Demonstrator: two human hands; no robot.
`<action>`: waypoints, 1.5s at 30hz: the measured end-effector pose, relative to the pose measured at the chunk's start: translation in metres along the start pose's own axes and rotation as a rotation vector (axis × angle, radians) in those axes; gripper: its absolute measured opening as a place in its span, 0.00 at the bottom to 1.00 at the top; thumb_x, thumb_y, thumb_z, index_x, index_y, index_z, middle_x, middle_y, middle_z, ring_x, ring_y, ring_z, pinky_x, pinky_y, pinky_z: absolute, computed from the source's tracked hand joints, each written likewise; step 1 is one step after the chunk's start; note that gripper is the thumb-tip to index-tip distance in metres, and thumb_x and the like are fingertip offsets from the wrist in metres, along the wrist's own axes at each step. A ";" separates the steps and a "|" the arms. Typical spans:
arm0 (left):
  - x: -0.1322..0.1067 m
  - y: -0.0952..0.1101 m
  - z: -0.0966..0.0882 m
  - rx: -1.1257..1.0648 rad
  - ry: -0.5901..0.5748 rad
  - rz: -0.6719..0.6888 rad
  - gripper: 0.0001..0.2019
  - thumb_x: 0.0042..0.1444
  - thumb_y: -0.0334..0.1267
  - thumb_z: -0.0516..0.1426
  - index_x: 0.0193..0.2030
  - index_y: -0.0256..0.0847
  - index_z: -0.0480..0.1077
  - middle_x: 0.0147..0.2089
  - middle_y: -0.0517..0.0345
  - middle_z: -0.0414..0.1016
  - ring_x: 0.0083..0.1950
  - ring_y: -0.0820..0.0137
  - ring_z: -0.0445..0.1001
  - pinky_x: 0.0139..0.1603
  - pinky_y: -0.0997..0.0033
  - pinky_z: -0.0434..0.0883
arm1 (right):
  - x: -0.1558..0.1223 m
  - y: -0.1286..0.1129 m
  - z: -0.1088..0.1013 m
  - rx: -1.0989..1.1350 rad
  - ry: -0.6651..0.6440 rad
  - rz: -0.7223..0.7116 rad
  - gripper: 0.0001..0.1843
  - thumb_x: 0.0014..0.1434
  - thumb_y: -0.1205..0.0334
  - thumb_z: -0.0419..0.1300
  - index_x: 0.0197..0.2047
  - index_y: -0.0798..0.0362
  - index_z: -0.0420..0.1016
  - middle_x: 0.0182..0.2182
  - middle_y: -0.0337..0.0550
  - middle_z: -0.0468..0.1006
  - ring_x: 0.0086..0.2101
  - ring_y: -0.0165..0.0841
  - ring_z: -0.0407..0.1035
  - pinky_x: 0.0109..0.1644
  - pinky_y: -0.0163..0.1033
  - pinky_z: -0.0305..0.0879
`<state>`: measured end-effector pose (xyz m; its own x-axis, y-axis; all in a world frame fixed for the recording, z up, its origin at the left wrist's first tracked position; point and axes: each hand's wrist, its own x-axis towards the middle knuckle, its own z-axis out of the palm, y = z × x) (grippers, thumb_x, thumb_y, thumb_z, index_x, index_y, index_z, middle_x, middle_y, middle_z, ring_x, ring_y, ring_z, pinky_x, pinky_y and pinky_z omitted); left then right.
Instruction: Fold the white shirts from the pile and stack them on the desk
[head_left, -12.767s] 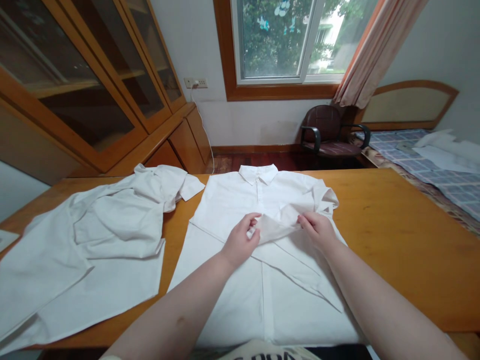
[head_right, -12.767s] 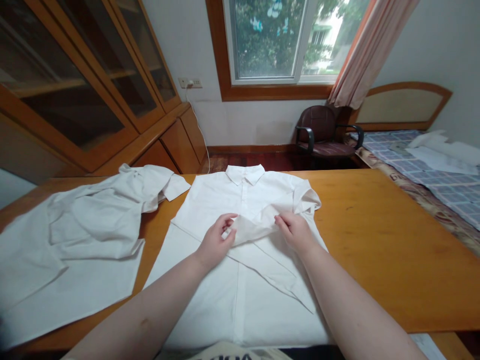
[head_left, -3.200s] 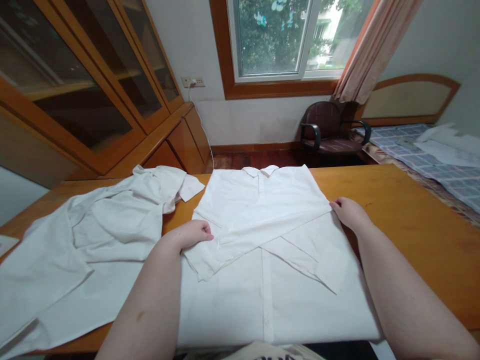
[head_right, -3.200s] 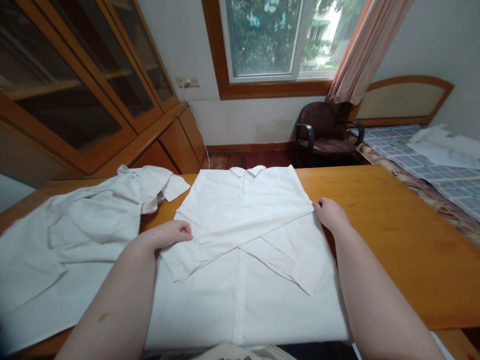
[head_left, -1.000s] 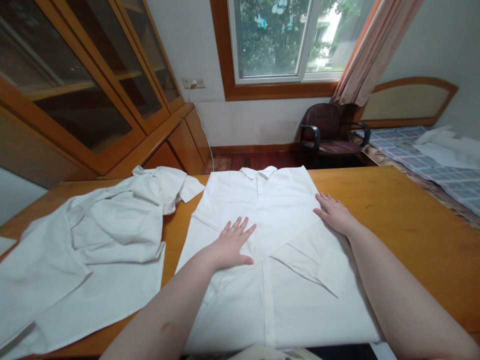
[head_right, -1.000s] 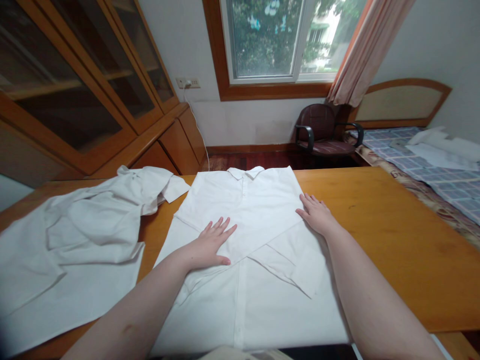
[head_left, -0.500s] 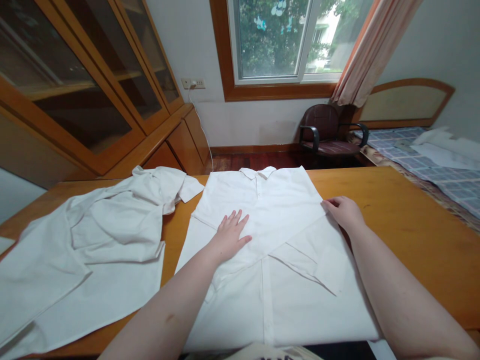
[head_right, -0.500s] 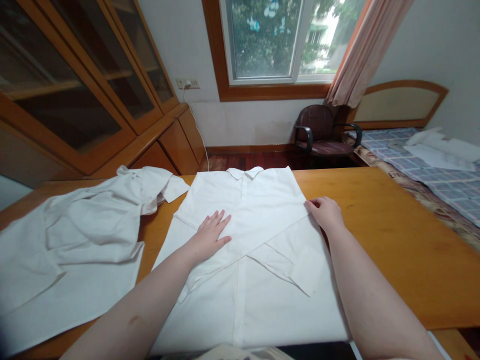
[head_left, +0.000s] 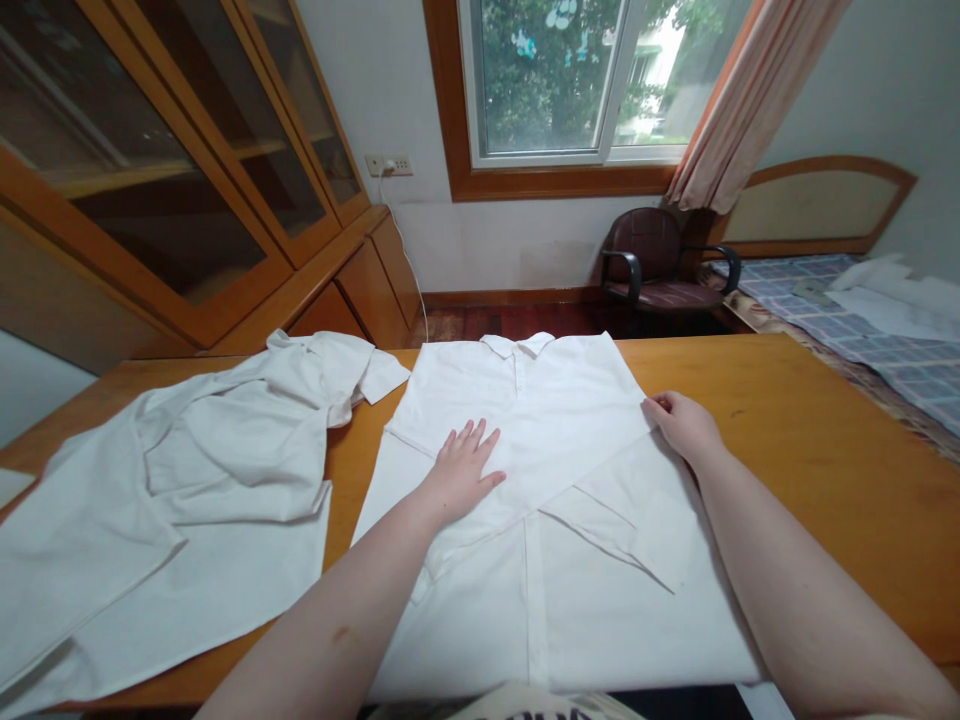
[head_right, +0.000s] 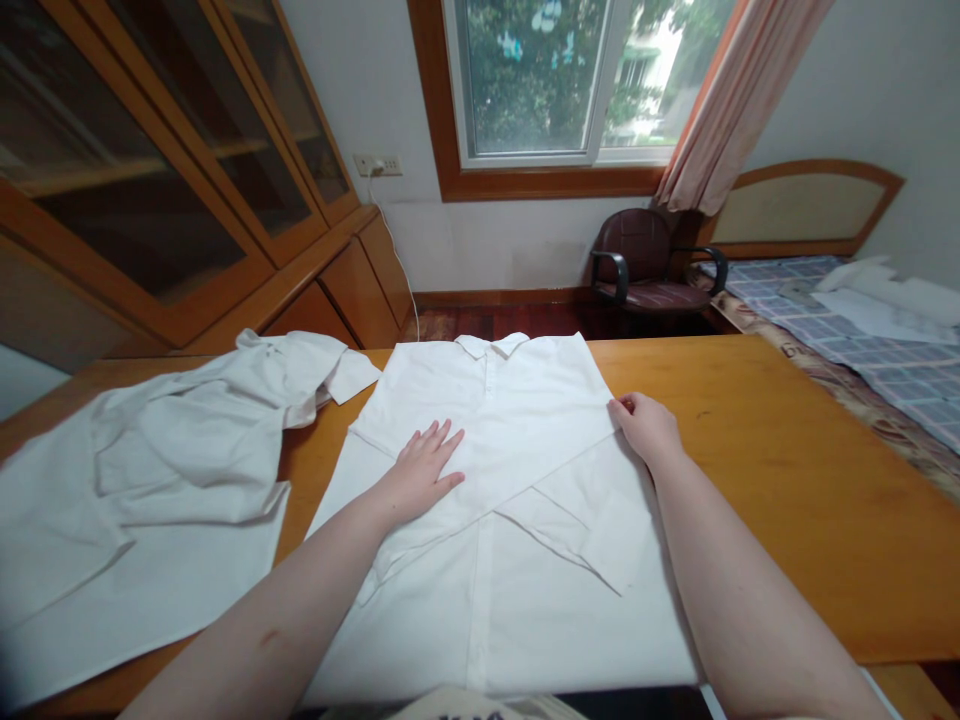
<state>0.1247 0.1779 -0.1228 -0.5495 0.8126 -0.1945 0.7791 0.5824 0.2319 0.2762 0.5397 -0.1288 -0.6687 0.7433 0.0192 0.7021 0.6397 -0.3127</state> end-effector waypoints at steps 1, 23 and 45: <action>0.000 0.000 0.000 0.002 0.002 -0.001 0.34 0.60 0.55 0.45 0.70 0.43 0.45 0.72 0.50 0.36 0.72 0.59 0.33 0.68 0.53 0.39 | 0.000 -0.002 0.001 -0.036 0.000 0.010 0.20 0.59 0.47 0.49 0.38 0.50 0.75 0.35 0.46 0.78 0.36 0.39 0.70 0.34 0.38 0.57; -0.012 0.013 0.008 0.082 0.018 -0.019 0.33 0.61 0.53 0.45 0.70 0.44 0.44 0.72 0.51 0.35 0.72 0.59 0.33 0.68 0.50 0.38 | -0.038 -0.044 0.005 0.013 -0.147 -0.762 0.29 0.61 0.47 0.49 0.61 0.53 0.63 0.63 0.50 0.60 0.61 0.40 0.55 0.62 0.45 0.53; -0.016 0.011 0.011 0.041 0.045 -0.012 0.34 0.60 0.55 0.46 0.70 0.45 0.45 0.72 0.52 0.37 0.72 0.59 0.35 0.68 0.51 0.38 | 0.090 -0.083 0.049 -0.242 -0.106 -0.312 0.46 0.59 0.35 0.38 0.68 0.63 0.45 0.67 0.55 0.44 0.66 0.41 0.37 0.66 0.47 0.36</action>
<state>0.1451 0.1709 -0.1281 -0.5708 0.8066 -0.1535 0.7839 0.5910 0.1904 0.1460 0.5435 -0.1480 -0.8712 0.4904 -0.0239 0.4907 0.8682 -0.0743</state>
